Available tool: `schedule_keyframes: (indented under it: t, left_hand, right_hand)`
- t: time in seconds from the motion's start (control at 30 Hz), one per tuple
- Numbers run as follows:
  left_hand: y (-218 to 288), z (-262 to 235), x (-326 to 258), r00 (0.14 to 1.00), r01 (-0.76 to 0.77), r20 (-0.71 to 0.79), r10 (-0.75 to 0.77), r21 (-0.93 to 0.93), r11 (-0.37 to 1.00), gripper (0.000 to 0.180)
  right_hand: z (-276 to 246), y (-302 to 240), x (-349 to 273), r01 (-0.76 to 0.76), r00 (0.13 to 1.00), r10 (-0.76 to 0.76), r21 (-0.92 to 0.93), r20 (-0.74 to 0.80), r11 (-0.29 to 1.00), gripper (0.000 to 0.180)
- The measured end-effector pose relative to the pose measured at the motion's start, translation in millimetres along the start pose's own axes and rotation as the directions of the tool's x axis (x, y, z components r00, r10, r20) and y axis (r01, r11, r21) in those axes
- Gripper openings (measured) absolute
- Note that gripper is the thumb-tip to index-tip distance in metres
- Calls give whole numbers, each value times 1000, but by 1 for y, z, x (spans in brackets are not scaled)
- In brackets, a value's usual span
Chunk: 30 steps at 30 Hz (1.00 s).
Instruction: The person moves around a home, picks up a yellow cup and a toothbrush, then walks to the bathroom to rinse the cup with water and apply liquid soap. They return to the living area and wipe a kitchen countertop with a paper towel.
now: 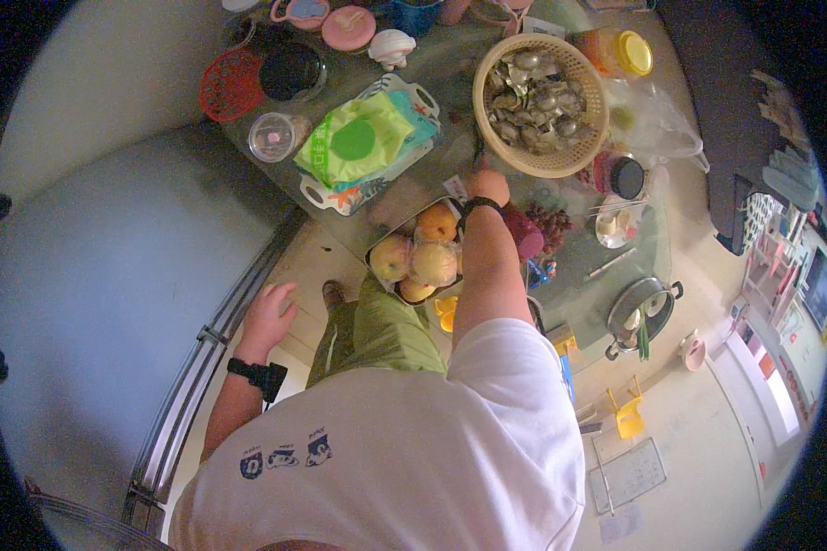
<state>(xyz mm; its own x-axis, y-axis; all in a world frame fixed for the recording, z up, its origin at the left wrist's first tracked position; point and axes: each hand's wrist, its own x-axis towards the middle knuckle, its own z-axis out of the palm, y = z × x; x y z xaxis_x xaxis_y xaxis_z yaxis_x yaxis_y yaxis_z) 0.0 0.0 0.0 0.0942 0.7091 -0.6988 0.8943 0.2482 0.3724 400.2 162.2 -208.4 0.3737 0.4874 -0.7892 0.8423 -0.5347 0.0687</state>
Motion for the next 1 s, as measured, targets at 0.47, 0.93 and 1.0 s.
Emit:
schedule_keyframes:
  t: [0.47,0.93,1.0]
  left_hand:
    - [-3,2,2,1000,-14,18,14,-11,1000,36]
    - [-2,4,3,1000,-2,26,3,-15,1000,34]
    - [-4,5,3,1000,-14,21,14,-5,1000,34]
  right_hand:
    - [3,-59,30,408,833,-322,106,-449,907,45]
    - [36,-15,36,384,885,-106,580,-454,719,49]
    - [38,-7,36,334,916,-78,638,-394,694,54]
